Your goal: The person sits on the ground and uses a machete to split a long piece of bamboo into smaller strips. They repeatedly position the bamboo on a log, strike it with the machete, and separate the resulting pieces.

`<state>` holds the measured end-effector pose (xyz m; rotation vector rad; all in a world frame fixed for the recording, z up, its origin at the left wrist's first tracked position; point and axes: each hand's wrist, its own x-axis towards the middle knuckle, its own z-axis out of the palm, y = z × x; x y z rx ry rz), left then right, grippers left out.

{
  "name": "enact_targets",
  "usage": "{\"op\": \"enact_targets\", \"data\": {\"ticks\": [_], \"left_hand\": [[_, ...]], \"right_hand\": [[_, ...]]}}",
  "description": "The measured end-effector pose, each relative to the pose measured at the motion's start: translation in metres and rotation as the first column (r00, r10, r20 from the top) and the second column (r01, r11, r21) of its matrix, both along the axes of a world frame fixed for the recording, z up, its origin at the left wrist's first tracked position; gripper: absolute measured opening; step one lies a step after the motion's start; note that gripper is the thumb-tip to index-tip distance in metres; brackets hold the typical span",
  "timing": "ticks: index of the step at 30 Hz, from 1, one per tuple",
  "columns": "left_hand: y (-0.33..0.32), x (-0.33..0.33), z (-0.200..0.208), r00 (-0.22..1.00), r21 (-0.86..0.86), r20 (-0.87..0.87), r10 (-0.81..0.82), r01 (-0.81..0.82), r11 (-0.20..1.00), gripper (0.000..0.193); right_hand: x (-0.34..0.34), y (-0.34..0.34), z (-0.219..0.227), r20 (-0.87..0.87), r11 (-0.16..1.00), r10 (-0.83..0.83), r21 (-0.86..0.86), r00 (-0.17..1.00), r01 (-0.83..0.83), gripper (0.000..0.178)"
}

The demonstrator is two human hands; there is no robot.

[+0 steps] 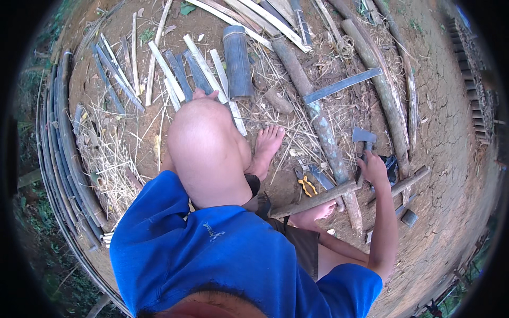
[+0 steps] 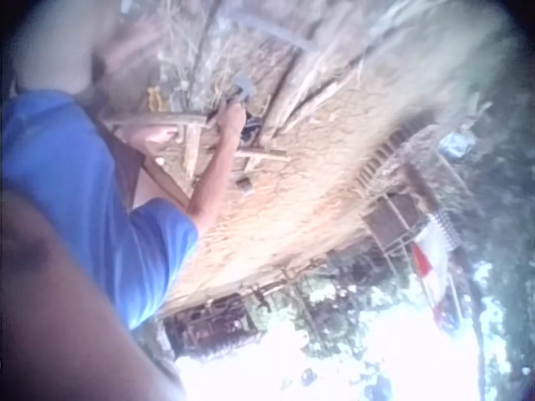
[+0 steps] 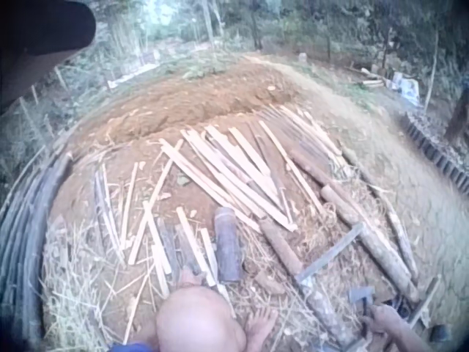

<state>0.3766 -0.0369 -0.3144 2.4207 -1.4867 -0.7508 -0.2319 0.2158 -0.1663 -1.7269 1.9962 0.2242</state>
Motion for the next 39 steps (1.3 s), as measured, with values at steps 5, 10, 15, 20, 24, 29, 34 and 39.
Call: {"op": "enact_targets", "data": {"ticks": [5,10,15,20,24,29,34,39], "left_hand": [[-0.039,0.009,0.006,0.987,0.343,0.037,-0.159,0.136,0.930,0.062],[-0.038,0.007,-0.023,0.928,0.282,0.263,-0.264,0.188,0.941,0.056],[-0.039,0.014,-0.036,0.877,0.132,0.424,-0.225,0.186,0.974,0.051],[-0.020,-0.012,-0.005,0.972,-0.451,-0.229,0.053,-0.154,0.879,0.046],[0.006,-0.111,0.095,0.689,-0.397,-0.703,-0.177,-0.174,0.901,0.052],[0.009,-0.229,0.136,0.234,-0.335,-0.880,-0.412,0.308,0.891,0.052],[0.021,-0.305,0.121,0.078,-0.265,-0.927,-0.368,0.557,0.787,0.048],[0.026,-0.340,0.091,0.150,-0.304,-0.840,-0.521,0.665,0.682,0.062]], "right_hand": [[0.037,-0.045,0.008,0.226,0.984,-0.136,-0.085,0.965,0.158,0.043],[0.096,-0.077,-0.009,0.403,0.958,-0.142,-0.176,0.904,0.228,0.045],[0.156,-0.098,-0.020,0.720,0.938,-0.220,-0.030,0.659,0.346,0.045],[0.181,-0.096,-0.003,0.839,0.901,-0.245,0.012,0.486,0.434,0.043],[0.195,-0.094,-0.004,0.920,0.855,-0.273,0.098,0.283,0.509,0.042],[0.203,-0.111,-0.004,0.950,0.732,-0.231,0.029,0.208,0.681,0.044],[0.172,-0.133,-0.020,0.968,0.528,-0.219,0.012,0.123,0.849,0.039],[0.131,-0.141,-0.057,0.964,0.339,-0.258,0.152,-0.064,0.928,0.036]]}}
